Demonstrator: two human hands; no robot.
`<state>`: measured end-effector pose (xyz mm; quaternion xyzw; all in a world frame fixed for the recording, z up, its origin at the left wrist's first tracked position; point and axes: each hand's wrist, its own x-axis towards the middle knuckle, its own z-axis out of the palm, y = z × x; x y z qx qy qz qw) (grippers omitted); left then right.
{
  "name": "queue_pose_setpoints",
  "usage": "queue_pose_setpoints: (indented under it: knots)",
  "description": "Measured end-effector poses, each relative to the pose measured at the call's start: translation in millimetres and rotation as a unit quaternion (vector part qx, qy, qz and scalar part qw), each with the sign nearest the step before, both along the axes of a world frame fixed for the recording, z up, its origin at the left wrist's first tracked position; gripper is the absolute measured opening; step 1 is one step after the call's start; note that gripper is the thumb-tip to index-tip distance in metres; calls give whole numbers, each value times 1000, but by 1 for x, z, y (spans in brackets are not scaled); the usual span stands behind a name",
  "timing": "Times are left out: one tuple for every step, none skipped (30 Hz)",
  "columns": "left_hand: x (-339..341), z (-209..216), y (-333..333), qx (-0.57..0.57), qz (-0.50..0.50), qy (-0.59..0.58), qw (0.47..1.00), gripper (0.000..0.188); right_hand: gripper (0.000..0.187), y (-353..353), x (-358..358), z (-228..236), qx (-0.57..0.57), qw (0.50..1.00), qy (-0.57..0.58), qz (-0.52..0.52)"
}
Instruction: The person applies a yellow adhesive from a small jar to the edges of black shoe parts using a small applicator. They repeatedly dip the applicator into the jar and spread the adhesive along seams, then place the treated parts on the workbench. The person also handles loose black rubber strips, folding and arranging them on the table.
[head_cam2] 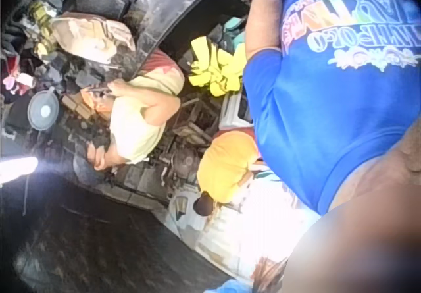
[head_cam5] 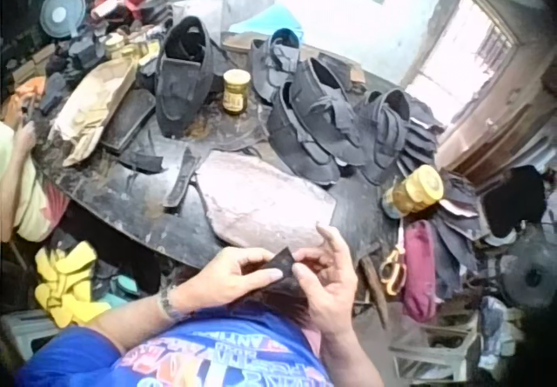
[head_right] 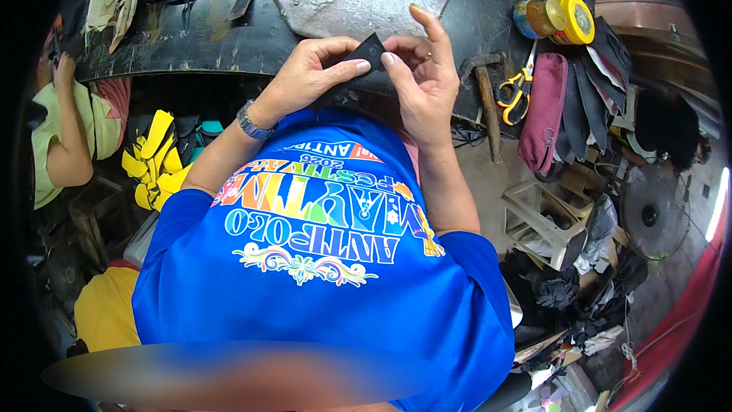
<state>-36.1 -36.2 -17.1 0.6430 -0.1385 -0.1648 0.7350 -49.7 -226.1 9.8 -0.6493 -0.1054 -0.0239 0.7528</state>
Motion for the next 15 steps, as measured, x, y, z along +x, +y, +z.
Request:
queue_pose_setpoints:
  knots:
    - [-1, 0, -1, 0, 5, 7, 1000, 23, 62, 1, 0, 0, 2, 1000, 6, -5]
    - [-2, 0, 0, 2, 1, 9, 1000, 23, 61, 3, 0, 0, 1, 1000, 12, -5]
    - [-1, -1, 1, 4, -2, 11, 1000, 23, 61, 4, 1, -1, 4, 1000, 16, -5]
    - [-1, -1, 3, 8, -1, 10, 1000, 24, 60, 4, 1, -2, 7, 1000, 15, -2]
    - [-2, -2, 3, 3, -4, 13, 1000, 24, 60, 4, 1, -2, 10, 1000, 21, 2]
    - [-2, -2, 3, -2, -2, 13, 1000, 24, 60, 4, 1, -3, 14, 1000, 27, 5]
    - [-2, -3, 4, -5, -1, 16, 1000, 25, 60, 4, 1, -3, 18, 999, 33, 9]
    - [-3, -3, 4, -4, -2, 16, 1000, 25, 60, 4, 1, -3, 17, 999, 37, 12]
    - [-3, -4, 4, -2, -4, 19, 1000, 25, 60, 3, 1, -4, 15, 999, 41, 14]
    - [-3, -4, 3, 3, -5, 23, 1000, 25, 60, 3, 0, -4, 17, 999, 42, 15]
    - [-3, -5, 3, -3, -6, 25, 1000, 25, 60, 3, 0, -4, 15, 999, 46, 16]
    - [-3, -5, 2, -6, -5, 28, 1000, 26, 60, 3, 0, -5, 15, 999, 48, 15]
    - [-3, -6, 2, -9, -3, 33, 999, 26, 60, 3, 0, -5, 17, 998, 49, 17]
    - [-3, -6, 2, -6, -4, 30, 1000, 26, 60, 3, 0, -5, 13, 999, 51, 14]
    - [-3, -7, 2, -2, -3, 28, 1000, 26, 60, 4, 0, -5, 10, 999, 52, 13]
